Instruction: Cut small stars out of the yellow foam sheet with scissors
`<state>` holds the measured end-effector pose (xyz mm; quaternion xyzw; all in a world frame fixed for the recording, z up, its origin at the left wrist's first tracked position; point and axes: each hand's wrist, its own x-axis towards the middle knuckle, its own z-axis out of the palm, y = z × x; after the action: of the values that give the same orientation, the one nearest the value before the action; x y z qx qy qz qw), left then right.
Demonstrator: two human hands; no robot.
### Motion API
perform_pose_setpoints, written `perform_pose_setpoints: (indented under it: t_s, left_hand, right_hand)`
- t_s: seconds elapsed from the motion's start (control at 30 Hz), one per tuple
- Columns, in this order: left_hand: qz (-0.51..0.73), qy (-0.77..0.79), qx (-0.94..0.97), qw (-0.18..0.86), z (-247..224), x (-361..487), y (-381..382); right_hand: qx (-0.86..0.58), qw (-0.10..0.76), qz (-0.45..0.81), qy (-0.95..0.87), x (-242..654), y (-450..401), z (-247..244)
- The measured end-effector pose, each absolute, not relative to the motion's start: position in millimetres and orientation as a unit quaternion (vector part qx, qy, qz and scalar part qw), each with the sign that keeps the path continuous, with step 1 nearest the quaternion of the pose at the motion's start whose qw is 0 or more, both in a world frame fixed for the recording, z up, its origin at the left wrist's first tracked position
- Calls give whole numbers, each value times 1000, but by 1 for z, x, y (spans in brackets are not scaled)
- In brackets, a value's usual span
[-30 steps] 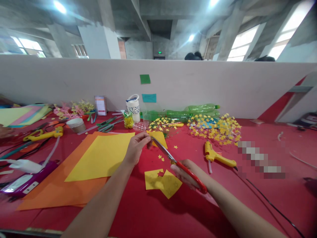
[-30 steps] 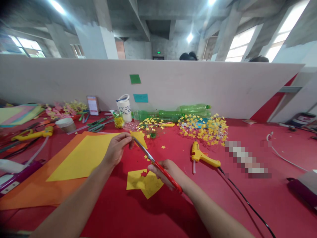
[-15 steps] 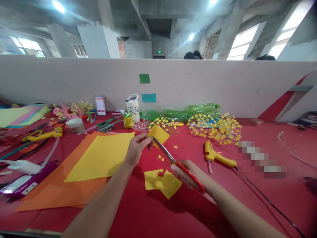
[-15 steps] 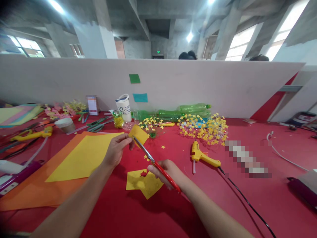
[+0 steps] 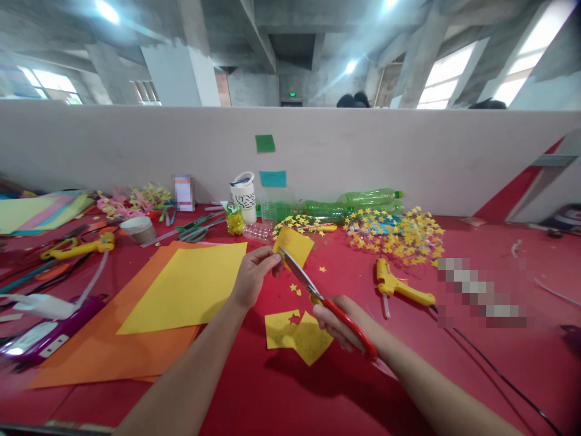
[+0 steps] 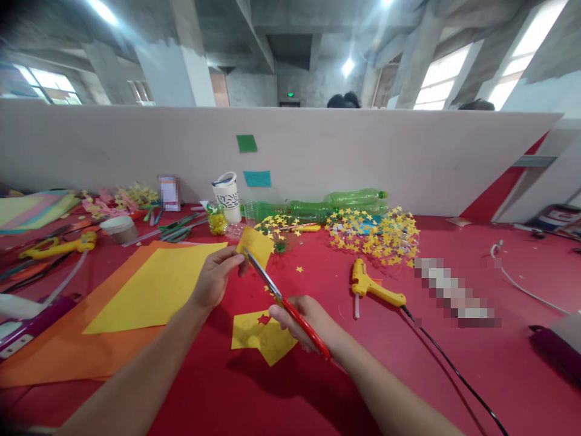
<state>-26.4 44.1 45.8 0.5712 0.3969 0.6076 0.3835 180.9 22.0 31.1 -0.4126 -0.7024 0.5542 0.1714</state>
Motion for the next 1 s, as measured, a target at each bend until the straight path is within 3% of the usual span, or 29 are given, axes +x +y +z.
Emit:
perform_pose_setpoints:
  t_s: [1.0]
  left_hand:
    - [629,382,533,417,45,-26,44]
  right_hand:
    - [-446,170,552,-684,179,20,32]
